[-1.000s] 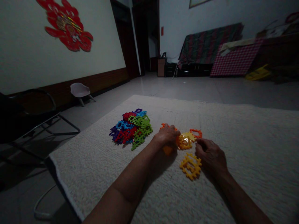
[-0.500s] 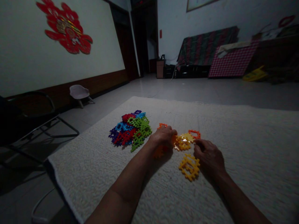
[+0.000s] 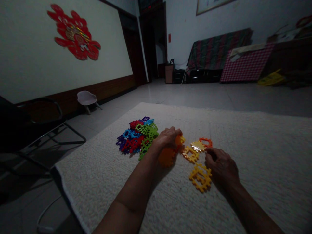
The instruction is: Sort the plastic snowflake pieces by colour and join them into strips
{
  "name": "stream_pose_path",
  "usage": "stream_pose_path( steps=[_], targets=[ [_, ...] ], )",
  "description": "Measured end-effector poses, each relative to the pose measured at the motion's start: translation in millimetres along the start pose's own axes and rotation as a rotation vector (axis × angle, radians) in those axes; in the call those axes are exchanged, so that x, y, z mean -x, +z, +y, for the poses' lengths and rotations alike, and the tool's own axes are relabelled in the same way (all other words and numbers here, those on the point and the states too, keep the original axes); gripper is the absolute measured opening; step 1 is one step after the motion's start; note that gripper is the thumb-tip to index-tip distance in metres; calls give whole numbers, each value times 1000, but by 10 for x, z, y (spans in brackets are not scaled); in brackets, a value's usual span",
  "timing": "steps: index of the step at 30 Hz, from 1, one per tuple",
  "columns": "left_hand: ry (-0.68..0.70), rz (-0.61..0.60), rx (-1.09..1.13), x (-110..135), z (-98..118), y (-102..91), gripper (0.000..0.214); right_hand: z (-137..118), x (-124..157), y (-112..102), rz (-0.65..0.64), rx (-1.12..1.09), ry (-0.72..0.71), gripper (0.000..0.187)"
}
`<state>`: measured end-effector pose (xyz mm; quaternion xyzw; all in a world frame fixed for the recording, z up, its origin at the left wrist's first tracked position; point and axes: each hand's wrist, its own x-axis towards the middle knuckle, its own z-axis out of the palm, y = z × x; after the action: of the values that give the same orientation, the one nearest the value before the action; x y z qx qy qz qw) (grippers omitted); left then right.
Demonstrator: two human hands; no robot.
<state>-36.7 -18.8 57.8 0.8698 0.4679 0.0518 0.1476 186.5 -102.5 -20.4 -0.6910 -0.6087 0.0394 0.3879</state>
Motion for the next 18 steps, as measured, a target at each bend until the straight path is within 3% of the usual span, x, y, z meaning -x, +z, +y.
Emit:
stream_pose_path(
  steps=[8, 15, 18],
  targets=[
    [-88, 323, -3, 184, -455, -277, 58, 29, -1, 25, -22, 12, 2, 37],
    [-572, 491, -124, 337, -733, -451, 43, 33, -3, 25, 8, 9, -21, 37],
    [-690, 558, -130, 391, -793, -459, 39, 27, 1, 22, 20, -1, -20, 37]
  ],
)
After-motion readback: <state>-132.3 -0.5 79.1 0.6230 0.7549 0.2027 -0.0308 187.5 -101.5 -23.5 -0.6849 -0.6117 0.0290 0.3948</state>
